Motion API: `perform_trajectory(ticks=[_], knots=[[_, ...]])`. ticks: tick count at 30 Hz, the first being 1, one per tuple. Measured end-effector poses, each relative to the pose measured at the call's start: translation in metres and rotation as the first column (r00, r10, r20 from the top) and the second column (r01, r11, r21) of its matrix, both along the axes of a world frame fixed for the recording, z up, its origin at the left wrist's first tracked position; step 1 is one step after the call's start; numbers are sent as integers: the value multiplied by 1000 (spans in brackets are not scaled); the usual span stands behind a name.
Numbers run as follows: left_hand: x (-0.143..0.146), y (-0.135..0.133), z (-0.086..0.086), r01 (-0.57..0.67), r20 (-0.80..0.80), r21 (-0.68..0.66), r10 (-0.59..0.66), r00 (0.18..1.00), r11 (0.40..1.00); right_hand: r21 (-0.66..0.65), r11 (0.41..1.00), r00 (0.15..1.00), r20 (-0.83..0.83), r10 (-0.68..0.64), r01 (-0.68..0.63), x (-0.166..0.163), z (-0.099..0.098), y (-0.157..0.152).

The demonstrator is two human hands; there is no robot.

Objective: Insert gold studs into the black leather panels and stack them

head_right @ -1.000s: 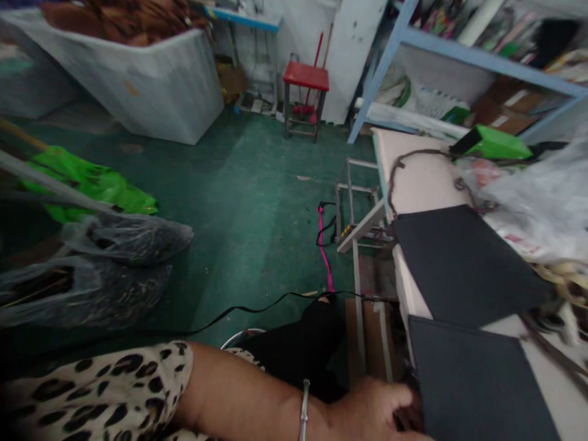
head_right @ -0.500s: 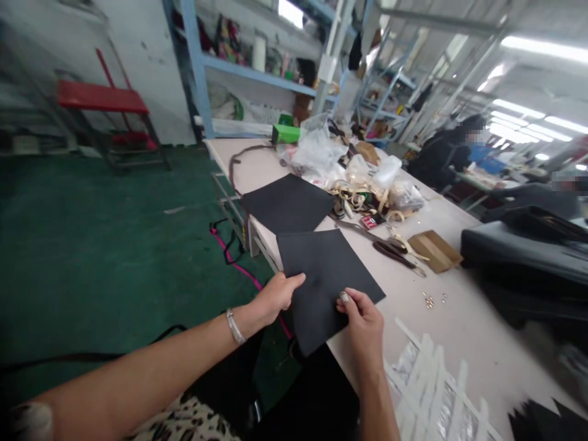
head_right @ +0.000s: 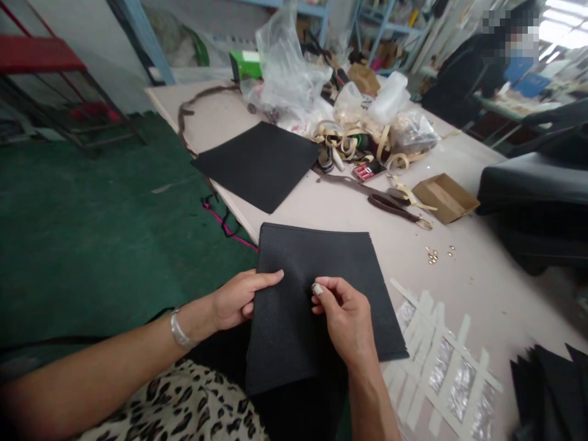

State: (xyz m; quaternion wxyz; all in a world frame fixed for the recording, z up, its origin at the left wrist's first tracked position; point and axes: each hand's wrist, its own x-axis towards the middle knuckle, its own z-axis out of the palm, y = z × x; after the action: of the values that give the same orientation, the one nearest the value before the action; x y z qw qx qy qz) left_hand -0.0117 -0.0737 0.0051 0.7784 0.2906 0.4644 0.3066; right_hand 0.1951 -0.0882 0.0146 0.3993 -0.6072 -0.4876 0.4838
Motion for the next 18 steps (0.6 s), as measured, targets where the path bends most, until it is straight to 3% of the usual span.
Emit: perform_trajectory(ticks=[18], knots=[[3,-7,1,62,-12,-48,-62,998,997,-91,981,964,188,188,-173,0,8,-2]])
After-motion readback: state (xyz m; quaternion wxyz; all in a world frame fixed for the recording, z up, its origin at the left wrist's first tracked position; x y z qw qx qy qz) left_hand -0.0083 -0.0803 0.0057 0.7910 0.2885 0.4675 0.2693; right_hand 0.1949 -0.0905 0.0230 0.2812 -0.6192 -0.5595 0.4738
